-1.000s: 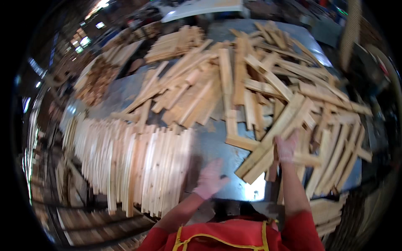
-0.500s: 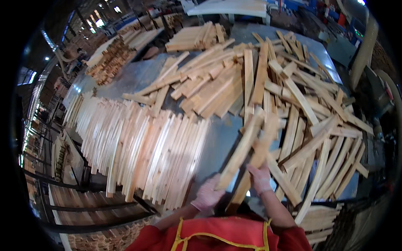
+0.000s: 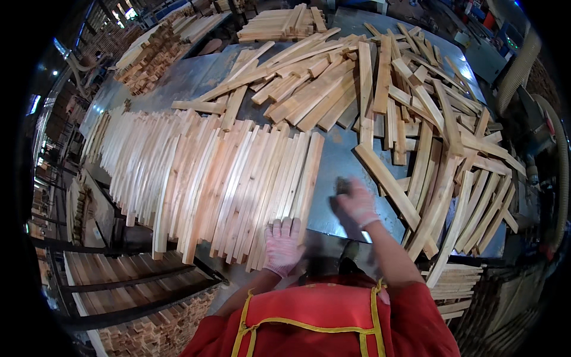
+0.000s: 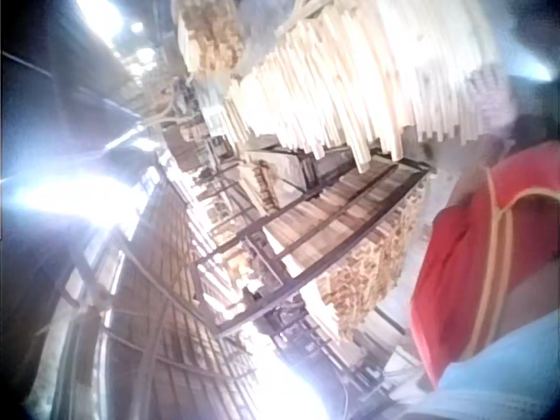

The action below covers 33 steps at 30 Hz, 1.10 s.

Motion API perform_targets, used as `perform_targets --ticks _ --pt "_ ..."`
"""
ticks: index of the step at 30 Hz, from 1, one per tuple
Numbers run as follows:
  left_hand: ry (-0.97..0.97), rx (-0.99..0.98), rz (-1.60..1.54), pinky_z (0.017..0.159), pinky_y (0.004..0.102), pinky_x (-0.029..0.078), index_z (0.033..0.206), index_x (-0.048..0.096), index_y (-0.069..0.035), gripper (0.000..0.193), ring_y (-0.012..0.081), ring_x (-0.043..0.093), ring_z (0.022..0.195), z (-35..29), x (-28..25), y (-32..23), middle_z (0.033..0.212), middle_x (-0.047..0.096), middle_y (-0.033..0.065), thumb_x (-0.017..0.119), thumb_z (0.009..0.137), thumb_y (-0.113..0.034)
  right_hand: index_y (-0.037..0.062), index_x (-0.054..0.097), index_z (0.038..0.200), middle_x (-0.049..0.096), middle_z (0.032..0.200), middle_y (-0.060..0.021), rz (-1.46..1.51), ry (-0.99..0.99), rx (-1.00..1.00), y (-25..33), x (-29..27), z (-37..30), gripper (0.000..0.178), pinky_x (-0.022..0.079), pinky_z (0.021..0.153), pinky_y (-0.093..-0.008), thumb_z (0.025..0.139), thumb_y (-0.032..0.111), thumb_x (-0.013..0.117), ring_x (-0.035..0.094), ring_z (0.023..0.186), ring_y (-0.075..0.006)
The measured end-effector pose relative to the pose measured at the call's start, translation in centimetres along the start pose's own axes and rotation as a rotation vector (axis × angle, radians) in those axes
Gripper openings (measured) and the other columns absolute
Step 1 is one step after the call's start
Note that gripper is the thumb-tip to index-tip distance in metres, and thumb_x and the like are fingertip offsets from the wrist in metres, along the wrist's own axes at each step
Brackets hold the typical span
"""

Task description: The person picks up wooden planks from a large pile on a metal table and arranges them into neat stacks. They handle the planks by hand, aligning them and placing them in organized piles. The person occasionally lifts a stack of planks and moves it to a different location on the table.

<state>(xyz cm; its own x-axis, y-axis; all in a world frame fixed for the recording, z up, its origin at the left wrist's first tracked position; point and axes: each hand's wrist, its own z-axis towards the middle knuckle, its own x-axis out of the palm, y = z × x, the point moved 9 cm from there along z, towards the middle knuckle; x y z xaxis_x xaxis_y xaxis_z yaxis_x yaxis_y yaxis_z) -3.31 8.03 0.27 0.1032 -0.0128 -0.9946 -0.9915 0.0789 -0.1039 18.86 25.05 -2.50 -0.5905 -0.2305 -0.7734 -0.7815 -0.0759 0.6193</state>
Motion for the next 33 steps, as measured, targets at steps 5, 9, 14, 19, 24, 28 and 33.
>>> perform_targets --ticks 5,9,14,19,24,28,33 --pt "-0.076 -0.226 0.127 0.125 0.0630 0.019 0.157 0.045 -0.009 0.083 0.0416 0.033 0.151 -0.4 4.6 1.8 0.155 0.046 0.0196 0.067 0.085 -0.044 0.0026 0.039 0.157 0.046 0.156 -0.0246 -0.511 -0.401 0.441 -13.5 -14.2 -8.3 0.098 0.039 0.121 -0.0465 0.075 0.031 0.082 0.043 0.144 -0.0463" --pt "0.148 -0.244 0.137 0.126 0.0624 0.019 0.158 0.045 -0.009 0.080 0.0420 0.031 0.154 1.9 2.9 1.1 0.162 0.041 0.0188 0.064 0.088 -0.045 0.0003 0.034 0.158 0.043 0.155 -0.0269 -0.305 -0.526 0.485 -18.1 -15.2 -10.9 0.098 0.038 0.121 -0.0468 0.074 0.024 0.081 0.043 0.142 -0.0478" --pt "-0.017 -0.029 0.063 0.124 0.0606 0.025 0.157 0.044 -0.005 0.075 0.0452 0.037 0.149 4.8 -1.4 -2.2 0.159 0.043 0.0212 0.066 0.094 -0.041 0.0006 0.038 0.159 0.046 0.153 -0.0251 0.111 -0.597 0.155 -15.5 -13.2 -8.2 0.090 0.036 0.122 -0.0451 0.078 0.010 0.076 0.044 0.145 -0.0421" --pt "0.219 -0.044 -0.769 0.124 0.0483 0.033 0.162 0.036 0.000 0.100 0.0430 0.041 0.150 8.0 -0.1 -10.4 0.164 0.041 0.0230 0.081 0.084 -0.045 0.0009 0.021 0.168 0.041 0.162 -0.0209 0.736 -0.240 0.062 -3.2 -3.1 -4.0 0.102 0.032 0.125 -0.0398 0.087 0.016 0.081 0.043 0.147 -0.0299" --pt "0.311 -0.481 -0.804 0.121 0.0500 0.036 0.159 0.039 -0.004 0.086 0.0419 0.042 0.147 7.3 4.6 -6.2 0.160 0.044 0.0197 0.075 0.085 -0.029 -0.0001 0.041 0.155 0.048 0.154 -0.0267 0.053 -0.085 -0.126 -0.1 -5.6 -3.1 0.089 0.038 0.122 -0.0468 0.080 0.027 0.081 0.046 0.144 -0.0431" --pt "-0.135 -0.220 -0.066 0.118 0.0498 0.035 0.148 0.048 -0.005 0.073 0.0329 0.043 0.140 3.6 1.9 -1.6 0.147 0.048 0.0127 0.071 0.081 -0.026 0.0067 0.050 0.142 0.056 0.141 -0.0171 -0.545 -0.139 0.037 -11.0 -9.2 -2.5 0.078 0.045 0.113 -0.0502 0.074 0.019 0.084 0.052 0.134 -0.0392" --pt "-0.102 -0.173 -0.111 0.121 0.0513 0.031 0.146 0.051 -0.005 0.070 0.0358 0.042 0.142 2.6 1.2 -0.3 0.148 0.048 0.0143 0.073 0.084 -0.028 0.0054 0.055 0.145 0.064 0.132 -0.0233 -0.381 -0.049 0.013 -14.3 -7.3 -2.0 0.066 0.048 0.109 -0.0503 0.081 0.012 0.071 0.059 0.124 -0.0452"
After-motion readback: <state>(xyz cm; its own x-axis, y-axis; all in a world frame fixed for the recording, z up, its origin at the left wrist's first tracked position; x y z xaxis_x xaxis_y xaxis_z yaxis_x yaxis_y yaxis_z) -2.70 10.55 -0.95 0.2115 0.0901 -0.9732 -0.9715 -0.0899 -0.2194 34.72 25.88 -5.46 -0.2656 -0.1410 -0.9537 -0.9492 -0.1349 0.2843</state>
